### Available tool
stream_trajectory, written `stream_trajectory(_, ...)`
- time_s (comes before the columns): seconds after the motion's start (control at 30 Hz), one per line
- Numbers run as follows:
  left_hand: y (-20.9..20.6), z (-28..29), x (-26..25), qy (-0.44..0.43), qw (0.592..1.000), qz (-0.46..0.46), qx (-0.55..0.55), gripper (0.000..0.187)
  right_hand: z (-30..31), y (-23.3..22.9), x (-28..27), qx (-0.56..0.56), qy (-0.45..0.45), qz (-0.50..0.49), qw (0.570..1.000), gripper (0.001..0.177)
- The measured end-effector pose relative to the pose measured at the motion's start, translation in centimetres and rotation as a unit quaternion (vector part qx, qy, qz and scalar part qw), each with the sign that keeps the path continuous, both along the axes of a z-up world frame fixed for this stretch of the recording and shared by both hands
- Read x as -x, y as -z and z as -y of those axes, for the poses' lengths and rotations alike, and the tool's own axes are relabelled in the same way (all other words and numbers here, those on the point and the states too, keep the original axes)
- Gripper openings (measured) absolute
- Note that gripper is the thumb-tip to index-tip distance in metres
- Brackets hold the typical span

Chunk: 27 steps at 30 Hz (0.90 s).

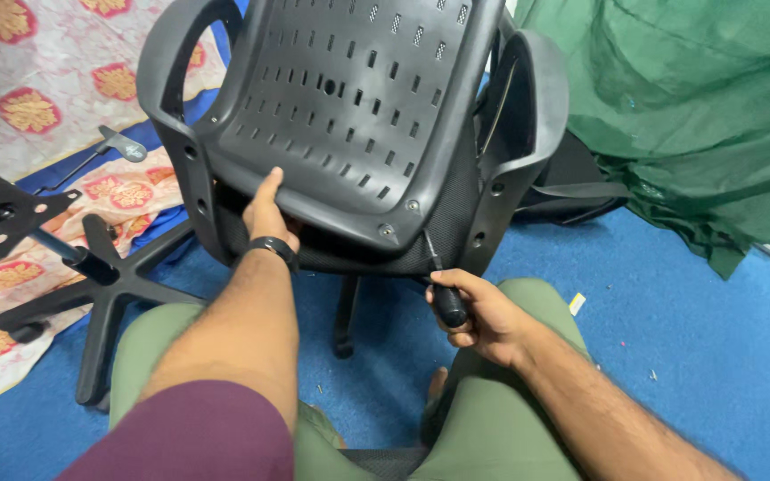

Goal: The person assembles an office chair by attaching the armrests to the seat using a screwdriver. They insert screws into the armrest mounting holes and tighten them to secure the parts.

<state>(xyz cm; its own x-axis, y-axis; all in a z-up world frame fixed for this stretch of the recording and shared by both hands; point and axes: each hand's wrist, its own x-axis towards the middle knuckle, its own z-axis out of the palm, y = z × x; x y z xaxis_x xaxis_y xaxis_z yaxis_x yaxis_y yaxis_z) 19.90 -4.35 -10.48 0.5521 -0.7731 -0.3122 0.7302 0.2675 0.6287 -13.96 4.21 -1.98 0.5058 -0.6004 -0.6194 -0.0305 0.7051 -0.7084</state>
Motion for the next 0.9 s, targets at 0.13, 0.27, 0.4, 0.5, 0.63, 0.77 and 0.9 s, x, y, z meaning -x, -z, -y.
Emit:
stream_trajectory(0.13, -0.7, 0.8, -3.0, -0.038, 0.998, 0.053, -0.009, 0.052, -0.8, 0.2, 1.4, 0.064, -0.048, 0.088, 0.993, 0.027)
stream_trajectory(0.27, -2.4, 1.1, -4.0, -0.074, 0.992, 0.103, -0.026, 0.05, -0.7, 1.4, 2.4, 0.243, -0.027, 0.074, 0.967, 0.023)
stream_trajectory(0.4, -4.3, 0.4, -2.6, 0.093, 0.987, 0.044, -0.126, 0.058, -0.1, 2.8, 1.5, 0.277, -0.037, 0.001, 0.96, 0.019)
stream_trajectory(0.5, -5.1, -0.2, -0.1, 0.181, 0.982, 0.011, -0.06, 0.069, -0.1, 3.4, 0.2, 0.216, -0.051, -0.037, 0.974, 0.023)
stream_trajectory(0.63, -8.2, 1.1, 2.0, 0.179, 0.973, 0.062, -0.13, 0.064, -0.9, 2.5, -0.6, 0.179, -0.068, -0.043, 0.981, 0.028)
stream_trajectory(0.77, -9.9, -0.3, 4.4, 0.169, 0.977, 0.058, -0.115, 0.065, -1.1, 0.3, -1.3, 0.154, -0.023, -0.015, 0.988, 0.032)
stream_trajectory(0.9, -7.7, -6.0, 7.7, 0.225, 0.966, 0.005, -0.127, 0.084, -1.1, -1.3, -2.8, 0.144, 0.021, 0.045, 0.988, 0.035)
